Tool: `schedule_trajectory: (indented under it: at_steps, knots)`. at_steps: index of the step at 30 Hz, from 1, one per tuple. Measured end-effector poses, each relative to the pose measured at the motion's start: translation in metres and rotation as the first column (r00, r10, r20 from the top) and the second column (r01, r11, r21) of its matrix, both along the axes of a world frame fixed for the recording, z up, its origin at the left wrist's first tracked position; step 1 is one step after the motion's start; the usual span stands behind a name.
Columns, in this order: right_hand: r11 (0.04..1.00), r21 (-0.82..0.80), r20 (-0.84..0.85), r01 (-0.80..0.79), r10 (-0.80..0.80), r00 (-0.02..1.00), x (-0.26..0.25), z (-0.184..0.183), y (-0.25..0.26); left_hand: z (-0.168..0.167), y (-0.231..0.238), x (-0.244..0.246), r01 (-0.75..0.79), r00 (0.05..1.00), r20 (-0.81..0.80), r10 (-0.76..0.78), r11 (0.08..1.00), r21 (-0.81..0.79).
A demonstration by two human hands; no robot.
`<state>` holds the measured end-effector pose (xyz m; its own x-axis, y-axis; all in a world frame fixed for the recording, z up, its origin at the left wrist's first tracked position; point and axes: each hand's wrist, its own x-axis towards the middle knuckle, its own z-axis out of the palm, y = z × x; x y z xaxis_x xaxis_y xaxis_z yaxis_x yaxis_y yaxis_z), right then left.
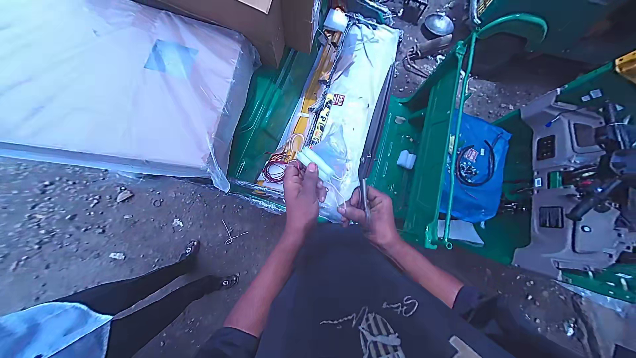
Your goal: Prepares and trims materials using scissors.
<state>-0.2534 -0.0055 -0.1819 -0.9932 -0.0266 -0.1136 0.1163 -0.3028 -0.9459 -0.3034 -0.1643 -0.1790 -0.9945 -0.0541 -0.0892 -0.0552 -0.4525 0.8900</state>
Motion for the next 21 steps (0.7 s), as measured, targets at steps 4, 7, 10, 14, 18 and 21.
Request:
schedule_trajectory:
  at_steps: [4,7,10,14,18,21]
  knots:
    - [0.997,0.080,-0.044,-0.014,0.018,0.999,0.007,0.001,-0.010,0.011,-0.014,0.004,0.032,0.999,-0.042,-0.034,0.998,-0.045]
    - [0.949,0.310,-0.108,-0.059,0.097,0.989,0.014,0.000,0.024,0.018,-0.037,-0.001,-0.032,0.997,-0.070,0.027,0.997,-0.071]
    - [0.827,0.487,-0.032,-0.281,0.338,0.941,0.035,0.002,0.062,0.024,-0.057,-0.008,-0.075,0.993,-0.092,0.069,0.995,-0.066]
    - [0.750,0.467,0.134,-0.468,0.463,0.876,0.075,0.007,0.076,0.031,-0.071,-0.014,-0.085,0.990,-0.111,0.082,0.996,-0.024]
    - [0.740,0.462,0.165,-0.488,0.470,0.867,0.083,0.010,0.064,0.033,-0.073,-0.014,-0.050,0.993,-0.107,0.045,0.998,-0.041]
    - [0.755,0.465,0.112,-0.463,0.468,0.876,0.075,0.011,0.046,0.026,-0.065,-0.005,0.013,0.996,-0.087,-0.020,0.997,-0.081]
